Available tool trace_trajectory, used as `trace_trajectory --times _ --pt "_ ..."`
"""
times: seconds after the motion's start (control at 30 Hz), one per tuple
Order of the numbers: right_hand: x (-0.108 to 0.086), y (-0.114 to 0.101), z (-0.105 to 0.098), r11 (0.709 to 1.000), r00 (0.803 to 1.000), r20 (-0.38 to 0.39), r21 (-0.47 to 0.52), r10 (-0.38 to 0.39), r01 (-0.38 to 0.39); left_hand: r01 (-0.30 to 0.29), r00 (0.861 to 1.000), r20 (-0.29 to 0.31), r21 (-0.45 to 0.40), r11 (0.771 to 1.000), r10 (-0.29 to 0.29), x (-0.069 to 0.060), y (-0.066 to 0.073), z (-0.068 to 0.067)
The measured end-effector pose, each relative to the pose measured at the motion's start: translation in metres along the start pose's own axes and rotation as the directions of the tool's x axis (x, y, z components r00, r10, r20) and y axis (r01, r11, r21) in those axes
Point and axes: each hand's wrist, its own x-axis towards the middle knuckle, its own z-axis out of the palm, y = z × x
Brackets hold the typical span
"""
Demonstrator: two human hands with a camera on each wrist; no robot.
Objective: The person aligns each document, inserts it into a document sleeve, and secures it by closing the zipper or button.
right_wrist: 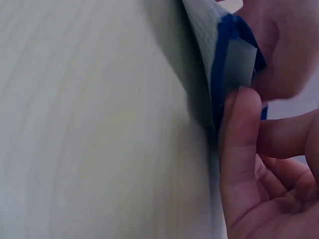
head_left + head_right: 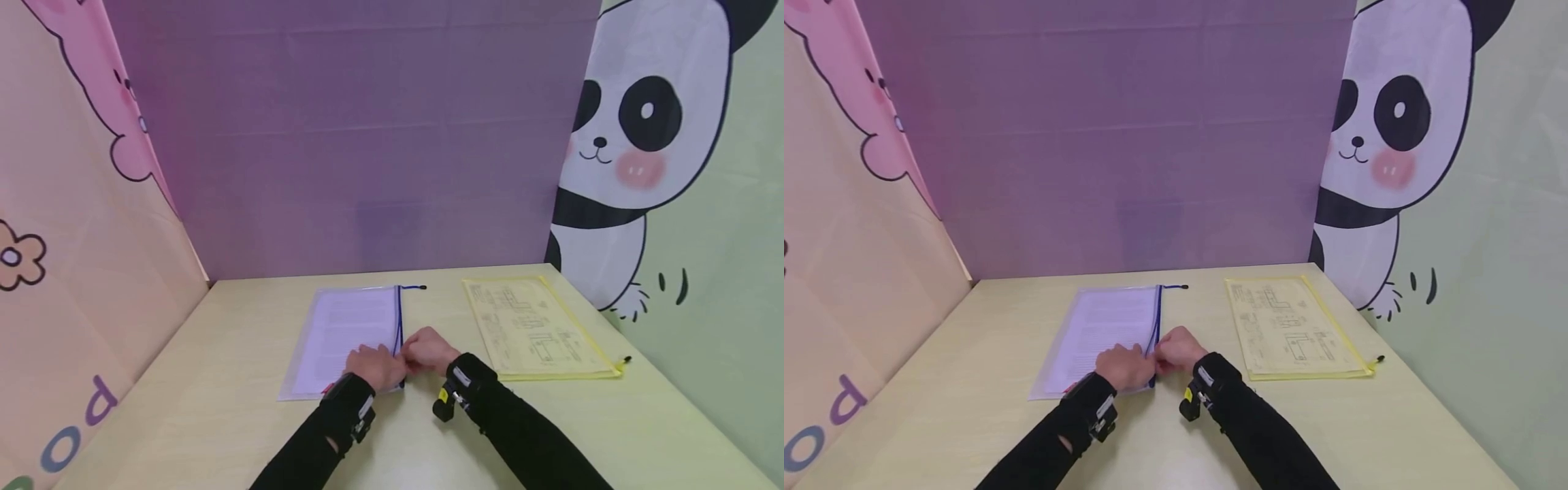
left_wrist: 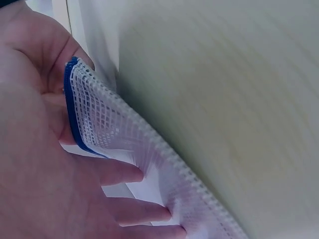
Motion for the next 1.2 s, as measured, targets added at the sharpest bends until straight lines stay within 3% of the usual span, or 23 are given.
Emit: trace_trajectory --times 0.23,0.53,0.73,1.03,1.2 --pt "0.007 0.0 0.008 0.997 0.999 -0.01 -0.067 -0.032 0.032 0.0 1.0 0.004 -0.027 1.0 0.0 0.004 -0.001 0.0" --pt "0.008 -0.002 0.006 0.993 0.996 0.041 -0.082 -0.08 0.083 -0.036 0.999 -0.035 -0.002 0.999 0.036 0.006 0.001 0.002" --pt "0.009 -0.002 0.007 0.978 0.99 0.066 -0.158 -0.124 0.133 -0.028 0.999 -0.024 -0.015 0.999 0.027 0.003 -0.001 0.001" --pt "0.002 -0.004 0.002 0.959 0.991 0.094 -0.261 -0.09 0.112 -0.031 0.999 -0.006 0.043 0.999 0.032 0.001 -0.001 0.003" --pt "0.001 0.001 -0.003 0.963 0.988 0.116 -0.235 -0.104 0.129 -0.003 1.0 0.002 0.051 0.999 0.003 0.0 -0.001 0.004"
